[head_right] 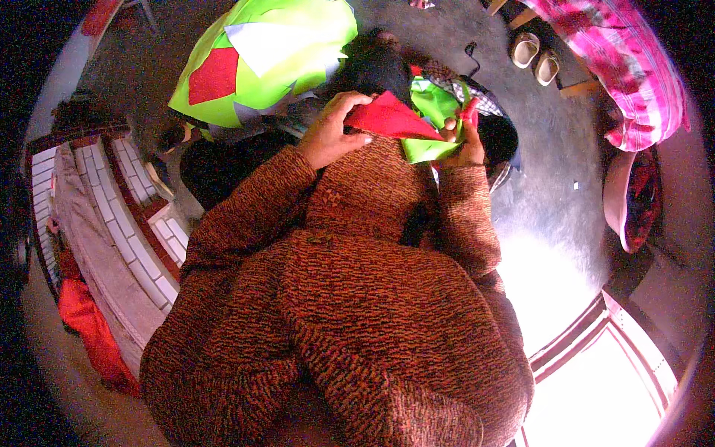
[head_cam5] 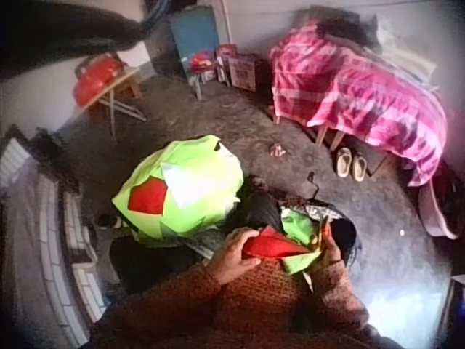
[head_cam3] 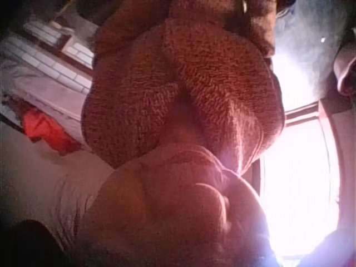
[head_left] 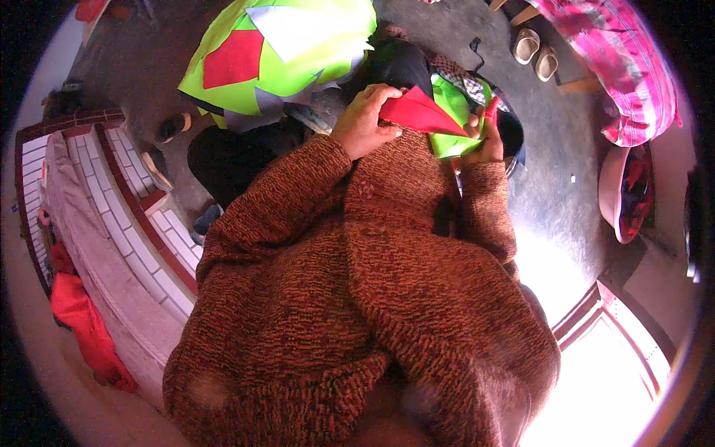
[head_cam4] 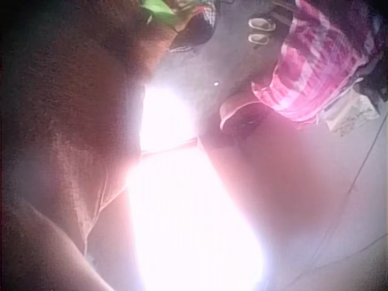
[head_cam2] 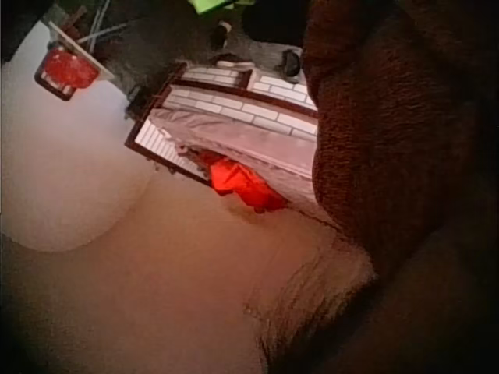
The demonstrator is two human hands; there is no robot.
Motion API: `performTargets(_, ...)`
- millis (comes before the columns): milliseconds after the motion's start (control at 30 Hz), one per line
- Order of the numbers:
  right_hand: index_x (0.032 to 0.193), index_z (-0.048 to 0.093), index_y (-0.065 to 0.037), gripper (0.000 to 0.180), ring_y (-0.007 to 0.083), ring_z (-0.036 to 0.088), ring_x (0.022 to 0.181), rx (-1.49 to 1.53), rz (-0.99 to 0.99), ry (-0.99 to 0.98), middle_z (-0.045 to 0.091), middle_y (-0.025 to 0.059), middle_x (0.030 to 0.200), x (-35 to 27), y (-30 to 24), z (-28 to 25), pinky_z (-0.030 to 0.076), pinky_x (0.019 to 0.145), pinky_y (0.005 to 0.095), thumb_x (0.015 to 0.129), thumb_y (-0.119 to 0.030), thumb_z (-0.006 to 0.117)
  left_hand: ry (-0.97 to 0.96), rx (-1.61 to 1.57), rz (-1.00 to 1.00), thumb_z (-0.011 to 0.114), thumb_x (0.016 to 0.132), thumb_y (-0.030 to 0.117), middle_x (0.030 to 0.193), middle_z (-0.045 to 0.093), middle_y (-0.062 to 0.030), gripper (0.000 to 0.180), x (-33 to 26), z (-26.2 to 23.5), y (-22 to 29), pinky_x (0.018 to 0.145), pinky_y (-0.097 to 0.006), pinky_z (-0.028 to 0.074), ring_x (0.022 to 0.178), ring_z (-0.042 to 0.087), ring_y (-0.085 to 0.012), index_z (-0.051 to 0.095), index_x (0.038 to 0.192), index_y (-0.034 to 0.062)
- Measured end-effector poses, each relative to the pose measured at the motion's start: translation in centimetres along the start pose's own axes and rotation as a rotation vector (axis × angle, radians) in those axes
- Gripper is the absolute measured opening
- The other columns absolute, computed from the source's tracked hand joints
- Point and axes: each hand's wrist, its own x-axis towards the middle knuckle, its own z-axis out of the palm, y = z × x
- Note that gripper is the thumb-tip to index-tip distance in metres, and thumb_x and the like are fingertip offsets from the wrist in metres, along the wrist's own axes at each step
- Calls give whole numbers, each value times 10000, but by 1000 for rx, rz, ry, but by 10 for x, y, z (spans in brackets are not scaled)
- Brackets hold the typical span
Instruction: The person is folding various pieces of clothing, including a neon green jacket, a white shirt, and a dark blue garment. They handle each item individually, folding them neatly and stacking them on their lap.
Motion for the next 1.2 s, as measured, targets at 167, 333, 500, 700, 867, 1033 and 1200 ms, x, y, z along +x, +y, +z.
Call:
performTargets(167,1094,490,-128,239,131,461,554,-132,-48,19,556,47,740,4,17,-17,422,519,273,899,-266,495,23,12,-36,743,671,136,1120,545,-165,566,-1,1,-2,935,-372,417,1060,537,-315,487,1166,39)
performTargets(333,1064,522,-113,271,172,528,611,-165,-16,5,578,52,743,11,22,-26,468,594,292,867,-294,566,34,30,-59,751,675,130,1119,548,-165,573,-1,2,-4,927,-366,422,1054,541,-308,487,1176,40)
performTargets(500,1228,486,-82,537,173,567,914,-572,-256,-76,571,27,1033,-15,27,30,483,816,326,801,-337,689,49,33,-27,749,684,104,1097,559,-165,531,0,4,-9,912,-365,430,1015,554,-310,502,1151,43)
performTargets(700,1200,480,-60,662,368,419,1183,-1949,-708,-291,462,183,1251,-41,48,72,331,1000,451,644,-247,785,27,72,-78,708,697,75,1025,555,-175,415,1,1,-15,802,-385,462,933,560,-352,516,1062,34)
performTargets(867,1203,485,-72,621,393,461,1070,-1730,-825,-306,457,178,1235,-22,48,55,385,918,465,676,-262,753,82,41,-63,656,690,45,1092,516,-209,443,8,3,-7,864,-416,429,1015,514,-388,484,1097,14)
performTargets(1033,1153,519,-63,524,369,506,1046,-1637,-780,-287,517,169,1154,-15,41,53,427,877,442,680,-148,728,36,99,171,654,692,141,1347,413,-176,619,27,-3,10,1007,-452,313,1217,412,-355,454,1268,40)
performTargets(1200,926,625,-29,230,279,609,922,-1429,-928,-208,624,131,985,-7,33,35,467,829,342,709,-19,702,-105,255,281,645,726,208,1361,405,-176,518,36,-1,7,1018,-477,293,1223,401,-376,513,1207,66)
